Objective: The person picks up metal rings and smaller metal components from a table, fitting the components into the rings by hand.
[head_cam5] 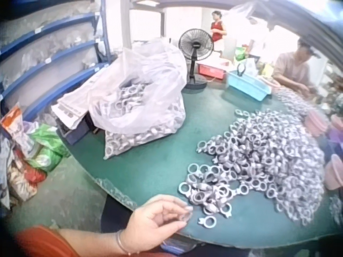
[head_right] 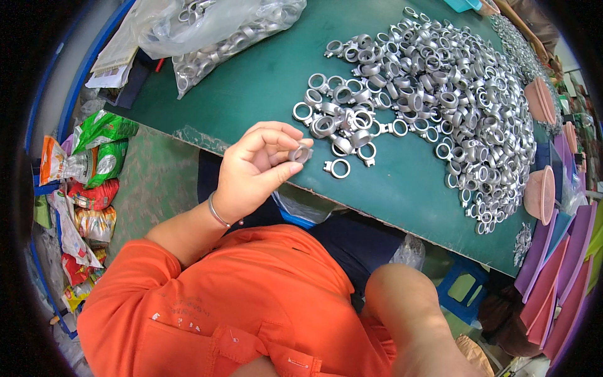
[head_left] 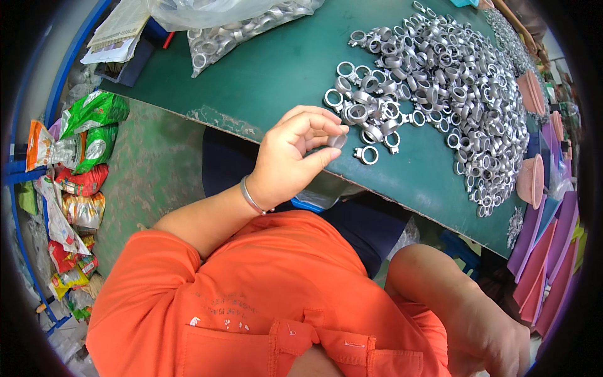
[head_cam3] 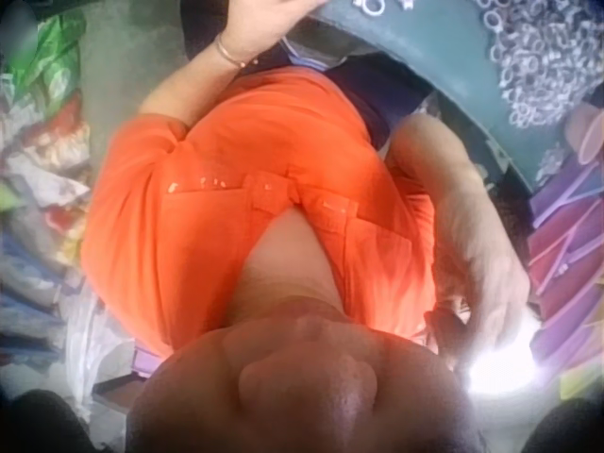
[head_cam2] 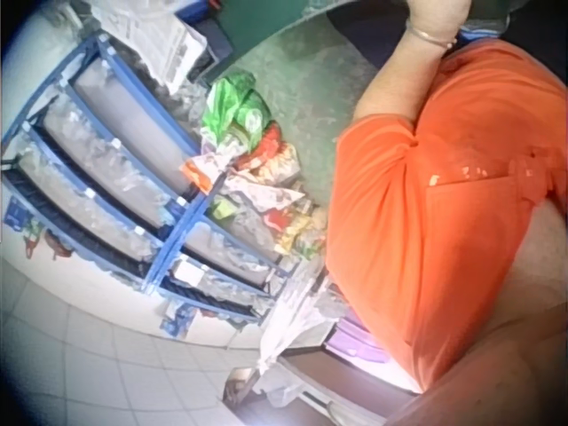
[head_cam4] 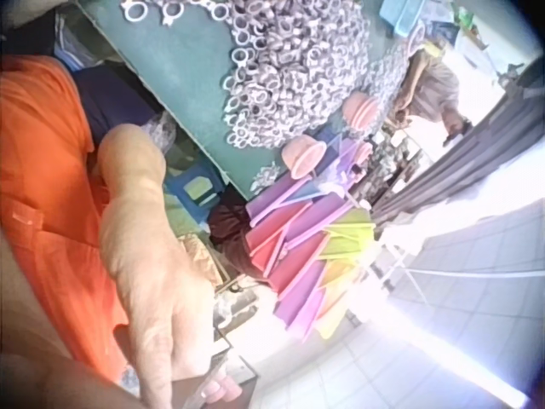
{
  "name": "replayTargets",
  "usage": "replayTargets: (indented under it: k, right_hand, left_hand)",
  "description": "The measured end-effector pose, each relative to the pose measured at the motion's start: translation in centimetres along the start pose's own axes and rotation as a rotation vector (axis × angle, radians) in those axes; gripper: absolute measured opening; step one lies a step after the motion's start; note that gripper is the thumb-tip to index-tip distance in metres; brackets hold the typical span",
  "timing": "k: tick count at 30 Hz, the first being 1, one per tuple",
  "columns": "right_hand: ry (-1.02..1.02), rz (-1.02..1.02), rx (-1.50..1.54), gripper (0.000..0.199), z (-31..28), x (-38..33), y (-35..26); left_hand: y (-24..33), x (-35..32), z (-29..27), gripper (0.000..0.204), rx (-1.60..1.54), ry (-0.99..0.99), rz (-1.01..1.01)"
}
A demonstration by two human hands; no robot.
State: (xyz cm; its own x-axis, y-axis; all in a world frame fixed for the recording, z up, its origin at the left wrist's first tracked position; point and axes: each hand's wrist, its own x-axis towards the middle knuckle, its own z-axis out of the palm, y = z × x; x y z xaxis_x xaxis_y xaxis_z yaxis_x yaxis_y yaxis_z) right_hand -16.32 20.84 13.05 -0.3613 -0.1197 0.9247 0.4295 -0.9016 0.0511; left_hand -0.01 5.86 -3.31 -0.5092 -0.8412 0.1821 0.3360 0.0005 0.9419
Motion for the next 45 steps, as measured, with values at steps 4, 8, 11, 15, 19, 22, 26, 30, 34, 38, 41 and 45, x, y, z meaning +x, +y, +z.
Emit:
replayTargets:
  k: [4,8,11,15,19,22,26,30,34,38,41,45]
  right_hand:
    - [-0.223,0.251,-0.006,0.013,-1.5,-1.0,3.6]
    - [-0.607,0.641,-1.142,0.007,-4.5,-3.4,2.8]
    - [-0.579,0.940,-1.481,0.021,-6.5,-9.0,3.8]
    - [-0.596,1.140,-1.538,0.032,-8.0,-12.1,2.9]
    - [-0.510,1.133,-1.533,0.038,-8.4,-12.7,2.0]
    - [-0.436,1.141,-1.541,0.042,-8.4,-12.9,2.0]
    - [-0.414,1.124,-1.544,0.045,-8.5,-13.2,2.6]
    - [-0.398,1.075,-1.557,0.046,-8.6,-13.9,2.8]
    - [-0.352,1.056,-1.560,0.045,-8.5,-13.8,2.9]
    - [-0.186,1.021,-1.541,0.044,-8.0,-14.1,2.5]
    - [0.035,1.046,-1.387,0.043,-8.0,-15.0,2.3]
    - [0.355,1.120,-1.068,0.042,-7.3,-15.0,2.5]
  left_hand:
    - [-0.5,-0.1,0.3,0.038,0.287,-0.039,0.101]
    - [0.0,0.1,-0.5,0.042,0.635,-0.186,0.134]
    - [0.4,0.0,-1.0,0.040,0.725,-0.196,0.198]
    - [1.4,0.0,-1.2,0.039,0.757,-0.181,0.206]
    - [2.0,-0.2,-1.4,0.032,0.760,-0.126,0.113]
    - [0.8,0.0,-1.8,0.027,0.791,-0.129,0.217]
    - [1.5,-0.2,-0.1,0.032,0.745,-0.154,0.058]
    - [0.5,0.4,0.4,0.052,1.025,-0.301,0.319]
    - [0.8,0.4,0.7,0.055,0.890,-0.299,0.152]
    - [1.5,0.0,0.4,0.056,0.670,-0.257,-0.003]
    - [1.0,-0.4,0.0,0.053,0.505,-0.242,-0.053]
    - [0.6,-0.5,-0.1,0.043,0.182,-0.165,-0.191]
